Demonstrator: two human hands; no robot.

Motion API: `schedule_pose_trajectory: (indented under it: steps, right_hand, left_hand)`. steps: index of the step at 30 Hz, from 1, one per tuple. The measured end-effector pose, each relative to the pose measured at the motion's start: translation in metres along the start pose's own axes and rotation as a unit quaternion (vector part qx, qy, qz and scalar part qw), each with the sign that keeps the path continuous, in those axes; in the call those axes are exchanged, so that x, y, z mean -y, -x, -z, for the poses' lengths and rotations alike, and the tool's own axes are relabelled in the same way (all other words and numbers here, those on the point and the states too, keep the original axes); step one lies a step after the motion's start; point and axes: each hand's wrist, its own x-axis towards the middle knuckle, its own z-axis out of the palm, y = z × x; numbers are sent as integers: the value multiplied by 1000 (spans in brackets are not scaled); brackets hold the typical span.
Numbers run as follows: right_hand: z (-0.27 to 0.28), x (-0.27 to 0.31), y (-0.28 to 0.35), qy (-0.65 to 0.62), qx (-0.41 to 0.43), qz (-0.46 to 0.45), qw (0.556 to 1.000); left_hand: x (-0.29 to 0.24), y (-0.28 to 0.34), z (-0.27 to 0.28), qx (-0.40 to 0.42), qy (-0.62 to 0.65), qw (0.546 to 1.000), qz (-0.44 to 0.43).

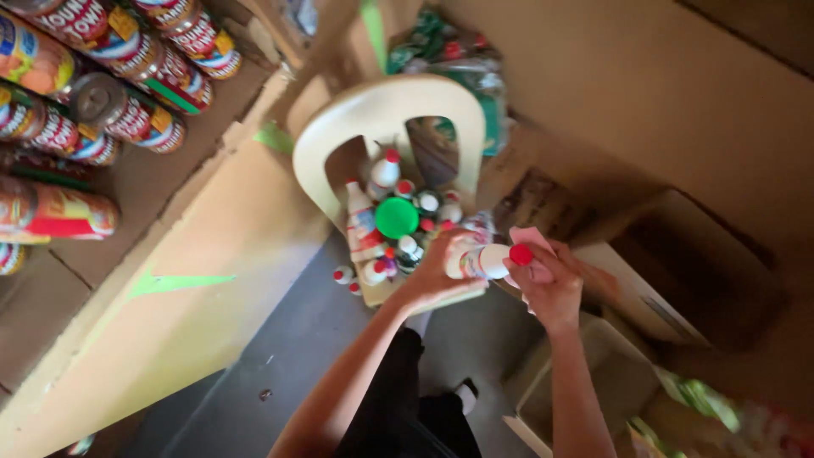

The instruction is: Clean and arrange product bottles and cotton swab packs onto grocery shelves.

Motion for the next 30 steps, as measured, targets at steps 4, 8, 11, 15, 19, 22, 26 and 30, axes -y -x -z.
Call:
schedule_pose_trajectory:
  steps: [4, 8, 11, 15, 19, 22, 26, 30]
  right_hand:
    - [76, 57, 18, -207, 10, -327, 922]
    - [151, 54, 62, -205, -29, -291, 934]
    - [205, 68, 93, -185, -83, -165, 965]
    - [242, 120, 108, -208, -136, -242, 938]
    - [228, 147, 144, 102, -135, 3, 986]
    - [225, 182, 183, 142, -130, 36, 981]
    - [241, 194, 194, 179, -93, 71, 977]
    - [276, 133, 167, 111, -149, 20, 982]
  left_hand:
    - [-43, 13, -61, 124, -88, 986, -67]
    - [-82, 45, -129, 195, 235, 937, 167]
    - [-83, 70, -175, 202, 465, 843, 178]
    - [-157, 84, -202, 196, 546, 789, 201]
    - [-148, 90, -256, 154, 551, 809, 136]
    - [-163, 84, -263, 57, 480, 868, 114]
    - [-179, 91, -273, 65, 454, 883, 105]
    - [-184, 122, -296, 132, 430, 878, 162]
